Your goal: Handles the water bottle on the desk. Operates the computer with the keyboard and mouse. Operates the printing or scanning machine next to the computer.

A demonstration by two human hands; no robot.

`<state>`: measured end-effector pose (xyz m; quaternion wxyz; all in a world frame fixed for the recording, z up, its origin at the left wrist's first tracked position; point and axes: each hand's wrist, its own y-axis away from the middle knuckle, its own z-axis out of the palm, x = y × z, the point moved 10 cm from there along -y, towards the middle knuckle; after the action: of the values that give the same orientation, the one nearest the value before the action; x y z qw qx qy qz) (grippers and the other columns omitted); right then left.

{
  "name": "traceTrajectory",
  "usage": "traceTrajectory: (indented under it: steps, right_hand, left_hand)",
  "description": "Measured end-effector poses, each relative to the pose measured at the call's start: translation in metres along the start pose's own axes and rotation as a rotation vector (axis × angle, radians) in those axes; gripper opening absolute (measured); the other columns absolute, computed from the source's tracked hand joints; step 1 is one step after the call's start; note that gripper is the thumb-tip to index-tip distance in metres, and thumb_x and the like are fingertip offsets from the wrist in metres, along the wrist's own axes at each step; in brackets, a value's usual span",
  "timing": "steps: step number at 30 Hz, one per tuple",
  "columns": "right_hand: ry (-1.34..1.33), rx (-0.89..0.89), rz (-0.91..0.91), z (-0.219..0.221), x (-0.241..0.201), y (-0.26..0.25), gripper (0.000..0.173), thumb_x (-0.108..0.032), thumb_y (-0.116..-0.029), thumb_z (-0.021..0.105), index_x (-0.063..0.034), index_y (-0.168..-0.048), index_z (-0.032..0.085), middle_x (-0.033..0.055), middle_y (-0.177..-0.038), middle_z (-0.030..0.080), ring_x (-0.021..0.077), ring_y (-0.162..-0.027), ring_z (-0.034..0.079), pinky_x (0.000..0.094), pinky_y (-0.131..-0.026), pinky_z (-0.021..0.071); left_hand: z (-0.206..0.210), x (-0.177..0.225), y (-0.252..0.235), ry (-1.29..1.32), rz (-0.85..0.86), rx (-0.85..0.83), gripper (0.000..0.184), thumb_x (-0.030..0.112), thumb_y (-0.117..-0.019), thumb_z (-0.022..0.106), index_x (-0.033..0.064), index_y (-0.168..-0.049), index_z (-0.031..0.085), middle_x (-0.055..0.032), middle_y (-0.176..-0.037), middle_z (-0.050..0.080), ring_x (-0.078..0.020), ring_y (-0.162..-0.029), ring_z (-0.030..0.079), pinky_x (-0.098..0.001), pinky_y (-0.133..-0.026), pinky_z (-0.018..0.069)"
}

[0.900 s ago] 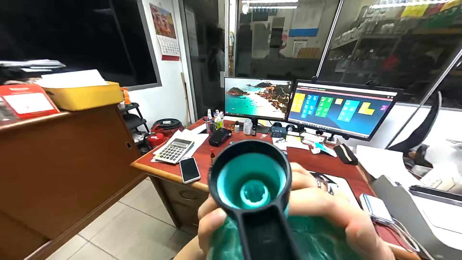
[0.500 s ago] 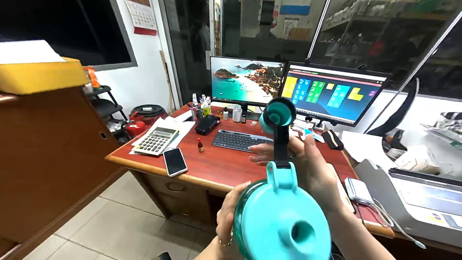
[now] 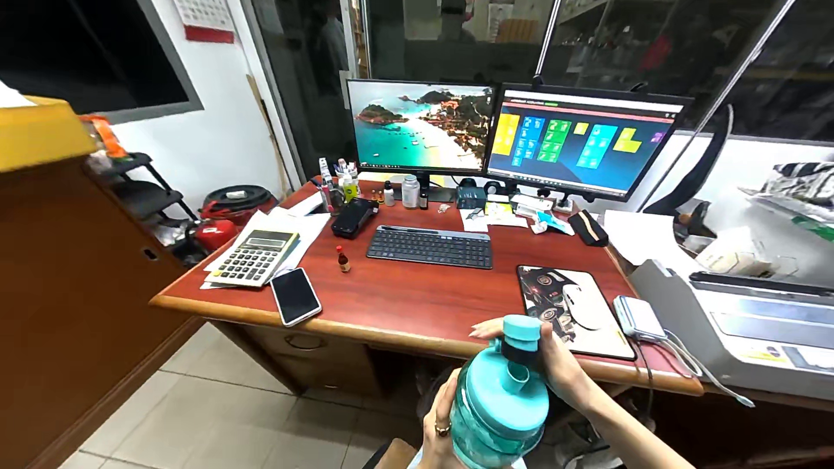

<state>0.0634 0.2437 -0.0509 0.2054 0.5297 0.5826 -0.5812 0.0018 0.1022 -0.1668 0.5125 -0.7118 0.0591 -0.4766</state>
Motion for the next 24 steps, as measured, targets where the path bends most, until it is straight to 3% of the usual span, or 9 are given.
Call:
traceTrajectory:
  steps: [4, 6, 9, 13, 15, 18, 21, 23, 24]
  right_hand:
    - [0.362, -0.063, -0.094, -0.02, -0.027, 0.025, 0.046, -0.035, -0.1114, 0.041, -0.0029, -0.143, 0.053, 0.0069, -0.139, 0.064, 0.0118, -0.129, 0.06, 0.0312, -0.11, 0.0506]
    - [0.516, -0.147, -0.153, -0.024, -0.042, 0.038, 0.034, -0.022, -0.109, 0.05, -0.0037, -0.136, 0.059, 0.0075, -0.135, 0.067, 0.0116, -0.126, 0.063, 0.0292, -0.108, 0.0517]
    - [0.735, -0.313, -0.184, -0.021, -0.057, 0.054, 0.026, -0.015, -0.108, 0.05, -0.0136, -0.126, 0.069, 0.006, -0.133, 0.068, 0.0102, -0.122, 0.065, 0.0233, -0.103, 0.0509]
    - [0.836, -0.468, -0.125, -0.016, -0.062, 0.068, 0.027, -0.023, -0.1065, 0.053, -0.0148, -0.13, 0.064, 0.0108, -0.125, 0.067, 0.0158, -0.114, 0.067, 0.0246, -0.095, 0.054]
    - [0.983, -0.45, -0.101, -0.01, -0.061, 0.07, 0.031, -0.034, -0.105, 0.053, -0.011, -0.123, 0.063, 0.0089, -0.106, 0.068, 0.0166, -0.093, 0.07, 0.0255, -0.078, 0.0571]
    - [1.362, -0.258, -0.071, 0.001, -0.06, 0.068, 0.054, -0.054, -0.1032, 0.041, -0.009, -0.081, 0.061, 0.0026, -0.054, 0.05, 0.0189, -0.044, 0.056, 0.0314, -0.039, 0.0438]
    - [1.547, -0.107, -0.078, 0.001, -0.06, 0.066, 0.066, -0.052, -0.1058, 0.033, -0.0107, -0.057, 0.051, 0.0034, -0.043, 0.039, 0.0202, -0.035, 0.047, 0.0338, -0.033, 0.0306]
    - [1.457, -0.097, -0.117, 0.0, -0.062, 0.065, 0.062, -0.055, -0.1065, 0.03, -0.0117, -0.073, 0.06, 0.0033, -0.055, 0.05, 0.0194, -0.043, 0.053, 0.0326, -0.035, 0.0354]
    - [1.357, -0.144, -0.12, 0.002, -0.064, 0.064, 0.056, -0.057, -0.1062, 0.033, -0.0127, -0.098, 0.067, 0.005, -0.074, 0.061, 0.0202, -0.057, 0.062, 0.0325, -0.04, 0.0431]
  left_hand:
    - [0.016, -0.021, 0.017, 0.024, -0.056, -0.007, 0.125, 0.046, -0.0585, 0.098, 0.015, -0.16, 0.031, -0.0066, -0.151, 0.054, -0.0102, -0.135, 0.056, -0.031, -0.115, 0.0466]
    - [0.023, -0.027, 0.023, 0.034, -0.076, -0.037, 0.124, 0.047, -0.0593, 0.097, 0.0082, -0.158, 0.034, -0.0116, -0.149, 0.056, -0.0117, -0.135, 0.056, -0.0313, -0.115, 0.0465]
    - [0.036, -0.024, 0.022, 0.012, -0.033, -0.09, 0.12, 0.051, -0.0608, 0.095, 0.0115, -0.157, 0.035, -0.0127, -0.148, 0.056, -0.0147, -0.135, 0.056, -0.0336, -0.113, 0.0486]
    - [0.048, -0.013, 0.025, -0.04, 0.043, -0.161, 0.113, 0.058, -0.0645, 0.09, 0.0171, -0.155, 0.036, -0.0157, -0.149, 0.054, -0.0199, -0.135, 0.056, -0.0354, -0.11, 0.0505]
    - [0.048, -0.011, 0.028, -0.05, 0.047, -0.174, 0.11, 0.06, -0.0649, 0.089, 0.0168, -0.152, 0.039, -0.018, -0.149, 0.054, -0.0215, -0.136, 0.056, -0.0355, -0.11, 0.0501]
    - [0.046, -0.01, 0.034, -0.073, 0.037, -0.18, 0.112, 0.062, -0.0632, 0.09, 0.0214, -0.153, 0.037, -0.0167, -0.15, 0.053, -0.0218, -0.137, 0.055, -0.0361, -0.111, 0.049]
    - [0.044, -0.009, 0.039, -0.073, 0.047, -0.165, 0.115, 0.06, -0.0628, 0.091, 0.0238, -0.155, 0.033, -0.0154, -0.152, 0.051, -0.0224, -0.138, 0.054, -0.0376, -0.112, 0.0494]
    - [0.04, -0.013, 0.041, -0.059, 0.031, -0.159, 0.119, 0.058, -0.0618, 0.093, 0.0237, -0.157, 0.03, -0.0143, -0.154, 0.049, -0.0215, -0.139, 0.053, -0.0371, -0.113, 0.0483]
    - [0.037, -0.016, 0.042, -0.043, 0.011, -0.153, 0.12, 0.057, -0.0615, 0.093, 0.024, -0.158, 0.029, -0.0133, -0.155, 0.049, -0.0207, -0.139, 0.053, -0.0368, -0.113, 0.048]
